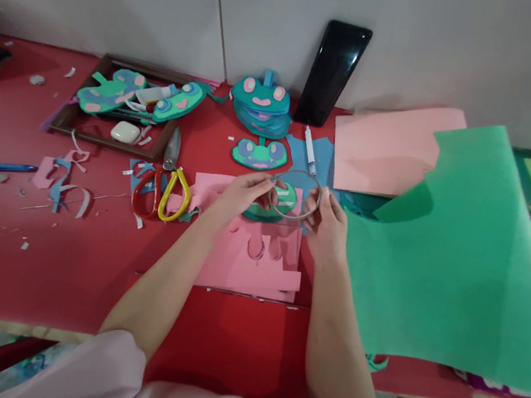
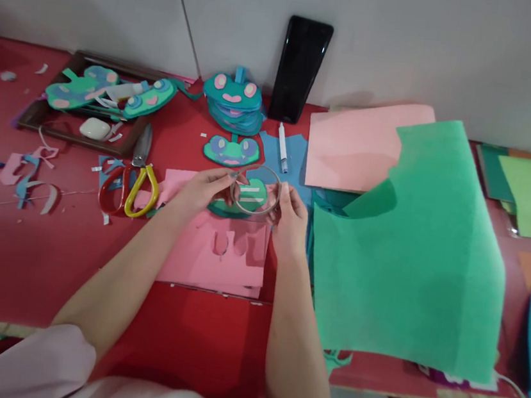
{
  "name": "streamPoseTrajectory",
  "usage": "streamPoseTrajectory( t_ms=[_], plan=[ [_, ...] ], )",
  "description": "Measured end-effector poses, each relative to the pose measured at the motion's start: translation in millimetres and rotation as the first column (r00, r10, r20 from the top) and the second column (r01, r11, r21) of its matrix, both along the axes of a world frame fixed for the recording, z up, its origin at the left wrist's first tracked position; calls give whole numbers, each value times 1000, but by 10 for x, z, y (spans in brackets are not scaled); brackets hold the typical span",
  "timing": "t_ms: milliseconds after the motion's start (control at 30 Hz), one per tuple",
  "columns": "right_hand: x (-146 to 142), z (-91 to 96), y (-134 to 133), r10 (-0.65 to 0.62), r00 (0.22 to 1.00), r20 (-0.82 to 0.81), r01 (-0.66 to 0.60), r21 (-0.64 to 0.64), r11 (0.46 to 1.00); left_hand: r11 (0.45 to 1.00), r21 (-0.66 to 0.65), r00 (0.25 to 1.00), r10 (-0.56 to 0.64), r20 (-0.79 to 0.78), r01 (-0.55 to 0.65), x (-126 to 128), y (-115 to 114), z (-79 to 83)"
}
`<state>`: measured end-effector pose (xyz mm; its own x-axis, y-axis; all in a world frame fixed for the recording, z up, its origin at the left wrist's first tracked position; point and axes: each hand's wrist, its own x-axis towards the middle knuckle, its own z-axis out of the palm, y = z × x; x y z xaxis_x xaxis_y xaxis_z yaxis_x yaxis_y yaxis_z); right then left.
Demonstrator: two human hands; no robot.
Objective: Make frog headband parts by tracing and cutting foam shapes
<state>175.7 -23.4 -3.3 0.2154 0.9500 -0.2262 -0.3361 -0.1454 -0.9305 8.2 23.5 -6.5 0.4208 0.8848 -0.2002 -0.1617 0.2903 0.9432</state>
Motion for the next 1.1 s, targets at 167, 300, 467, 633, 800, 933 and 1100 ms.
streamPoseTrajectory(
  t_ms=[167,300,467,633,800,933,1100],
  plan=[
    [-8,-7,1,-35,999,-15,35,-14,999,997,15,997,-69,-39,70,-75,3,73],
    [-19,-29,1,-43,999,-17,42,-42,998,999,-15,997,-45,-55,44,-114,29,108],
    [-48,-77,11,-65,998,-4,65,-47,997,994,-24,993,103,-48,-105,-111,67,119],
    [-45,-110,4,-53,997,-52,51,-41,998,938,-47,939,345,3,-344,-164,126,132],
    [-41,-131,-13,-17,996,-83,11,-65,998,800,-87,802,597,20,-593,-286,187,154],
    [-56,-155,-19,22,996,-82,-28,-73,997,716,-96,721,691,-40,-692,-362,230,176],
    [-70,-194,-19,52,997,-52,-57,-90,994,690,66,655,710,-257,-721,-454,219,130]
  ],
)
